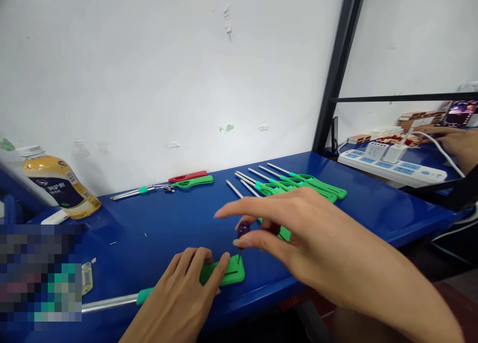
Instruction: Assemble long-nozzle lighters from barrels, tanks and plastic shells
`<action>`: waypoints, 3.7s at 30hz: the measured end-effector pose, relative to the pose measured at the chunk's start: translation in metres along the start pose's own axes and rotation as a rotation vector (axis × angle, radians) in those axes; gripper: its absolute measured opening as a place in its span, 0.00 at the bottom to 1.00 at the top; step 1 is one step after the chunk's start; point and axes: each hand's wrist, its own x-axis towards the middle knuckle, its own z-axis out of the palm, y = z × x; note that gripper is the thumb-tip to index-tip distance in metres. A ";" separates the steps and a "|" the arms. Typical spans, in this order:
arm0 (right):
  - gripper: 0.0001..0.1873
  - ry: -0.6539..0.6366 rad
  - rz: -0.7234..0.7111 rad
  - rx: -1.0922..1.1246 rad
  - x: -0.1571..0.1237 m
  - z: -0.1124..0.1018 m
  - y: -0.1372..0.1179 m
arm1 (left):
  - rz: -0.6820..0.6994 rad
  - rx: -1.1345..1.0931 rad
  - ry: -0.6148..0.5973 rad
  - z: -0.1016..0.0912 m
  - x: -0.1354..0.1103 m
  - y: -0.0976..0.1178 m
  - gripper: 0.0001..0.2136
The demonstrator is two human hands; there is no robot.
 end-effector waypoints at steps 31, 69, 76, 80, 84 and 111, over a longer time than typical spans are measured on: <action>0.38 0.222 -0.099 -0.305 0.059 0.054 0.005 | -0.213 -0.486 -0.019 0.003 0.029 0.000 0.16; 0.14 0.018 0.029 -0.061 0.029 0.014 -0.009 | -0.185 -0.584 0.107 0.003 0.032 0.008 0.10; 0.16 0.035 0.046 -0.090 0.032 0.018 -0.008 | -0.192 -0.588 0.078 0.001 0.031 0.008 0.11; 0.08 0.015 -0.036 0.035 0.030 0.013 -0.009 | -0.195 -0.587 0.070 0.002 0.033 0.008 0.11; 0.19 0.057 0.017 -0.031 0.034 0.018 -0.007 | -0.199 -0.587 0.062 0.001 0.033 0.008 0.12; 0.08 -0.016 -0.077 0.172 0.035 0.012 0.007 | -0.222 -0.576 0.026 0.001 0.030 0.009 0.13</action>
